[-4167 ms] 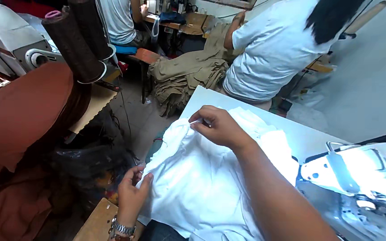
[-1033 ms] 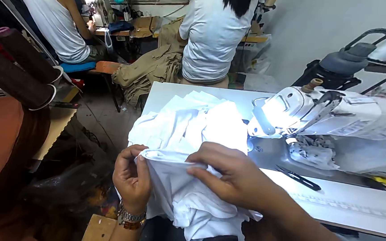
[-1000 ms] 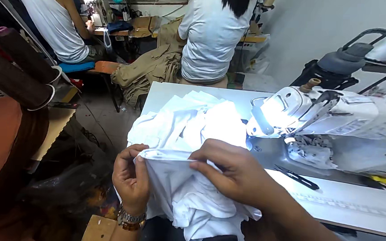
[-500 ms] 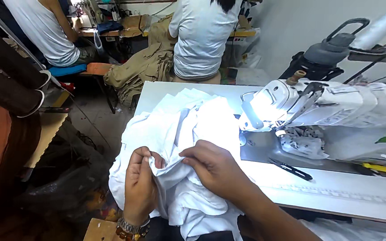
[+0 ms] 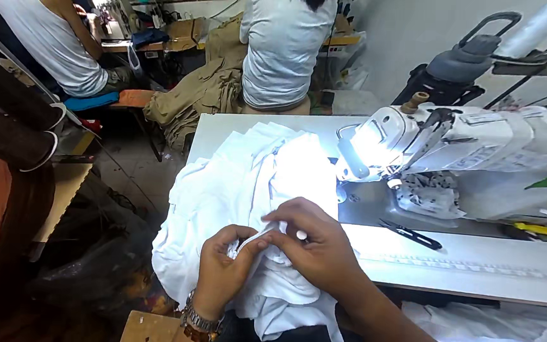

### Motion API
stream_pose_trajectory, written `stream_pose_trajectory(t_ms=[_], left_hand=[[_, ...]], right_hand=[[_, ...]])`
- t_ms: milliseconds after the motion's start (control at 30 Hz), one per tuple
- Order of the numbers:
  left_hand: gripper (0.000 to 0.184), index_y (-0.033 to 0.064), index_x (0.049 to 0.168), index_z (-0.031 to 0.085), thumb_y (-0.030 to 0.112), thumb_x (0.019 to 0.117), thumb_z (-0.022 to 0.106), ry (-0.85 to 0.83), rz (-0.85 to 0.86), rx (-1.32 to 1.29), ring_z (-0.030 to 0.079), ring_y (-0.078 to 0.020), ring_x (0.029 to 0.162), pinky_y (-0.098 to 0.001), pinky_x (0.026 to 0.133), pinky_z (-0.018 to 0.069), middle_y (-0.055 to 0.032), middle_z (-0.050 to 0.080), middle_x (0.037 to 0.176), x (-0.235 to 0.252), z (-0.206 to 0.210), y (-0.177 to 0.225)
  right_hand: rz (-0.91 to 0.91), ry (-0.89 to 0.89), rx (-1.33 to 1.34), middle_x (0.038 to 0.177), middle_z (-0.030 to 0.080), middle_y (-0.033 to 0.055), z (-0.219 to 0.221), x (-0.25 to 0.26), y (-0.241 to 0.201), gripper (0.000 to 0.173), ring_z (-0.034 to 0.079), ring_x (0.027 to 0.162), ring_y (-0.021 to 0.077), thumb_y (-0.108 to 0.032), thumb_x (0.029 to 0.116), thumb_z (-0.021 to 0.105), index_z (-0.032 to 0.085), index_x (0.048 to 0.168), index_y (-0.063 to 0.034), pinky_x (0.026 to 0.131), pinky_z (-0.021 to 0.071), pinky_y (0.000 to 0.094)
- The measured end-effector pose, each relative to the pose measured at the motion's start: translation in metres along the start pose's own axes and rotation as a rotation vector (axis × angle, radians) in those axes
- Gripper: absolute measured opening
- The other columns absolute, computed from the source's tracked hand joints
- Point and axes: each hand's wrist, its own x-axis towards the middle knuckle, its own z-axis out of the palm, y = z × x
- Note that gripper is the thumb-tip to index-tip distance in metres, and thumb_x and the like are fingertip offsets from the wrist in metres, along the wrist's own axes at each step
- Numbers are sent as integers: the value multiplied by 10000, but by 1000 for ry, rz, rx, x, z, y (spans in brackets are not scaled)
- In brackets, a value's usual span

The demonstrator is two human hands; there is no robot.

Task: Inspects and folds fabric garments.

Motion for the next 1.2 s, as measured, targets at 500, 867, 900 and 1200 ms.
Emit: stream_pose_trajectory(t_ms=[500, 867, 900, 1200], left_hand=[[61, 98, 918, 758, 105, 907, 698, 84, -108, -90, 659, -39, 676, -202, 625, 565, 22, 711, 773, -6, 19, -3], [67, 77, 933, 764, 97, 920, 702, 88, -67, -125, 673, -59, 709, -219, 665, 578, -2, 727, 815, -9, 27, -12], [73, 77, 941, 764, 96, 921, 696, 88, -71, -129, 671, -60, 707, -218, 660, 576, -3, 725, 814, -9, 26, -13], [69, 99, 945, 766, 130, 929, 707, 105, -93, -183, 681, -64, 757, -235, 701, 587, 4, 728, 847, -10, 25, -16]], right_hand=[[85, -3, 106, 886, 662, -79, 6, -14, 8, 115, 617, 781, -14, -212, 973, 635, 723, 945, -144, 674, 529, 127], [505, -67, 543, 878, 684, 17, -12, -13, 1, 216, 584, 622, 90, -124, 927, 630, 739, 1113, -135, 572, 519, 218], [465, -50, 514, 939, 675, 12, -11, -14, 2, 228, 588, 654, 96, -117, 941, 600, 743, 1117, -138, 586, 526, 225], [232, 240, 431, 1003, 724, 16, 13, -28, -3, 308, 696, 878, 90, -29, 908, 698, 717, 1215, -53, 786, 607, 216]])
